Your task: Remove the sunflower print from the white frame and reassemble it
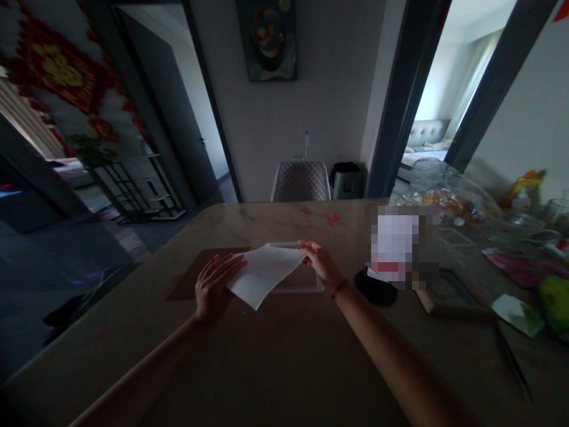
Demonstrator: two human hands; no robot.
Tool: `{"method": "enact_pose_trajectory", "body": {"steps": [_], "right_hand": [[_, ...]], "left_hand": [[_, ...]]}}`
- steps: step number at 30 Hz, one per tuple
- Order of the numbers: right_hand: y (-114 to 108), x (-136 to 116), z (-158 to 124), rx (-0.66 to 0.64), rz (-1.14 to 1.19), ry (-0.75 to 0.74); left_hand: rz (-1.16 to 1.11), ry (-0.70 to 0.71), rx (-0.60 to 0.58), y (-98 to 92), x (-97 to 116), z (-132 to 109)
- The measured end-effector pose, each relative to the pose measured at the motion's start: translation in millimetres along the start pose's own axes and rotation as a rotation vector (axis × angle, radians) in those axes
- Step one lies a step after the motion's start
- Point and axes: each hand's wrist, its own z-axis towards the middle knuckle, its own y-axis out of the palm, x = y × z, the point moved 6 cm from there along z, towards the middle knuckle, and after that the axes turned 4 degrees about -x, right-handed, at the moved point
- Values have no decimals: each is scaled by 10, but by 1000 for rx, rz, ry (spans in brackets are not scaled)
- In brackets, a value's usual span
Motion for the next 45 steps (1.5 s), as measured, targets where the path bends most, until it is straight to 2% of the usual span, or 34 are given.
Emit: {"method": "enact_pose_trajectory", "body": {"steps": [5,7,11,13,14,16,19,22,25,29,31,35,37,40,45], "right_hand": [[114,-273,-128,-5,-226,-152],[273,-355,-232,-168,-250,-148],[574,-394,-486,-579,-302,-125],[636,-381,-548,-653,-350,-208],[640,-369,-546,-629,-391,-265],[593,-337,-491,-473,-464,-351],[556,-269,-421,-345,-556,-377],[479,-263,-366,-219,-580,-380],[380,-221,-287,-129,-509,-348],[258,-51,-143,-65,-328,-228],[215,16,-100,-22,-250,-170],[220,80,-110,19,-28,-66],[267,102,-148,8,90,-5],[367,147,-217,-39,194,106],[490,203,-296,-113,200,218]], "left_hand": [[18,-22,-26,1,0,5],[18,-51,-37,10,-10,2],[0,-121,-29,23,-56,-9],[-13,-145,-24,27,-79,-17],[-19,-152,-19,27,-87,-22],[-32,-156,-21,34,-89,-29],[-48,-177,-10,49,-79,-32],[-31,-295,80,40,-104,-36],[-3,-393,152,41,-116,-44],[12,-412,124,79,-93,-50],[35,-372,75,104,-54,-47],[70,-198,-67,178,93,-18],[99,-108,-127,210,173,-6],[148,-6,-157,219,255,-3],[180,60,-209,209,248,-15]]}}
